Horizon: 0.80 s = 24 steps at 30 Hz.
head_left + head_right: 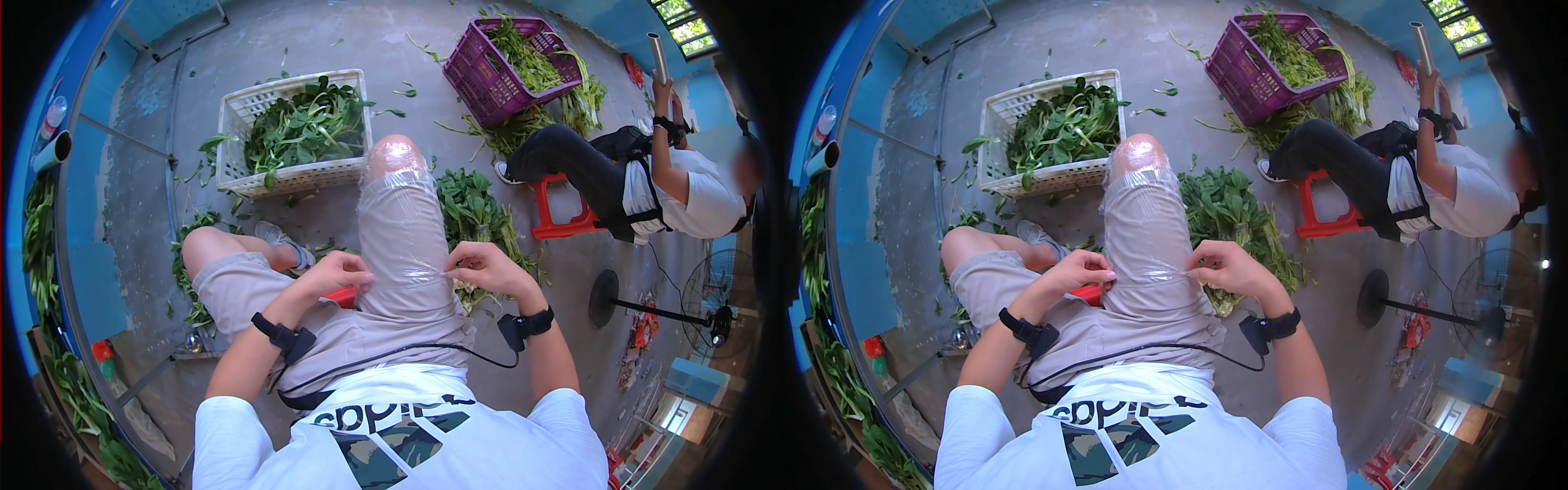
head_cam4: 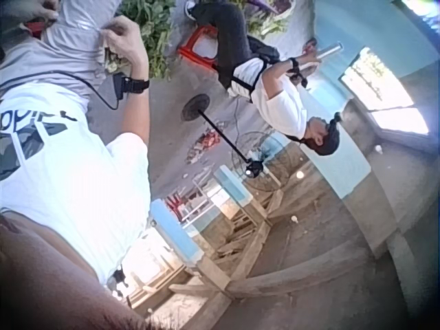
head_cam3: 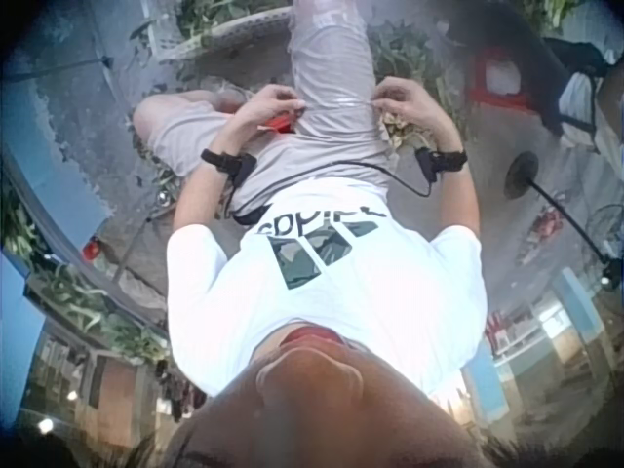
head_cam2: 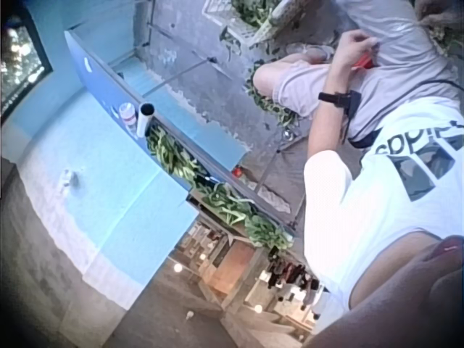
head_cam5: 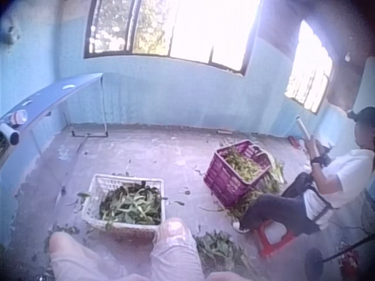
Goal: Picking and wrapping bok choy leaves in plastic wrap using the thigh as a base.
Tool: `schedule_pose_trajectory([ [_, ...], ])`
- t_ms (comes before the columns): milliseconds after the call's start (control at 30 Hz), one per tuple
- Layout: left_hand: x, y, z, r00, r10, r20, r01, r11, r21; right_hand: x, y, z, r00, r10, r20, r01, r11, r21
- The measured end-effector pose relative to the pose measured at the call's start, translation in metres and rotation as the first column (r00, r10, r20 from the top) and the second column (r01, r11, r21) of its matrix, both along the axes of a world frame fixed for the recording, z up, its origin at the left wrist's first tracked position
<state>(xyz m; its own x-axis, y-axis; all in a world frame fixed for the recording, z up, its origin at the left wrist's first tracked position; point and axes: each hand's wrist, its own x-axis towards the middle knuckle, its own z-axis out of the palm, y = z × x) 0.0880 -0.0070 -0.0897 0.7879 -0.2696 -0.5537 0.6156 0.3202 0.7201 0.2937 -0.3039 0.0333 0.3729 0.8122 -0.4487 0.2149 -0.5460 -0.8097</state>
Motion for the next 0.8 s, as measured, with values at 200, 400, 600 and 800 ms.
schedule_pose_trajectory([
  [200,0.011,-0.004,-0.003,0.996,-0.02,0.087,0.016,0.999,0.048,0.02,-0.016,-0.016,0.888,-0.253,-0.384,0.216,0.967,-0.138],
  [400,-0.01,0.017,0.032,0.977,-0.186,0.106,0.113,0.868,0.484,0.032,0.021,-0.017,0.968,-0.157,-0.195,0.159,0.987,-0.003],
  [600,-0.023,0.029,0.114,0.907,-0.042,0.418,-0.205,0.824,0.528,0.05,-0.019,-0.031,0.949,-0.301,-0.088,0.311,0.941,0.133],
  [800,-0.14,0.05,0.231,0.839,0.301,0.454,-0.544,0.443,0.712,0.048,0.035,-0.026,0.985,-0.16,-0.063,0.171,0.947,0.272],
])
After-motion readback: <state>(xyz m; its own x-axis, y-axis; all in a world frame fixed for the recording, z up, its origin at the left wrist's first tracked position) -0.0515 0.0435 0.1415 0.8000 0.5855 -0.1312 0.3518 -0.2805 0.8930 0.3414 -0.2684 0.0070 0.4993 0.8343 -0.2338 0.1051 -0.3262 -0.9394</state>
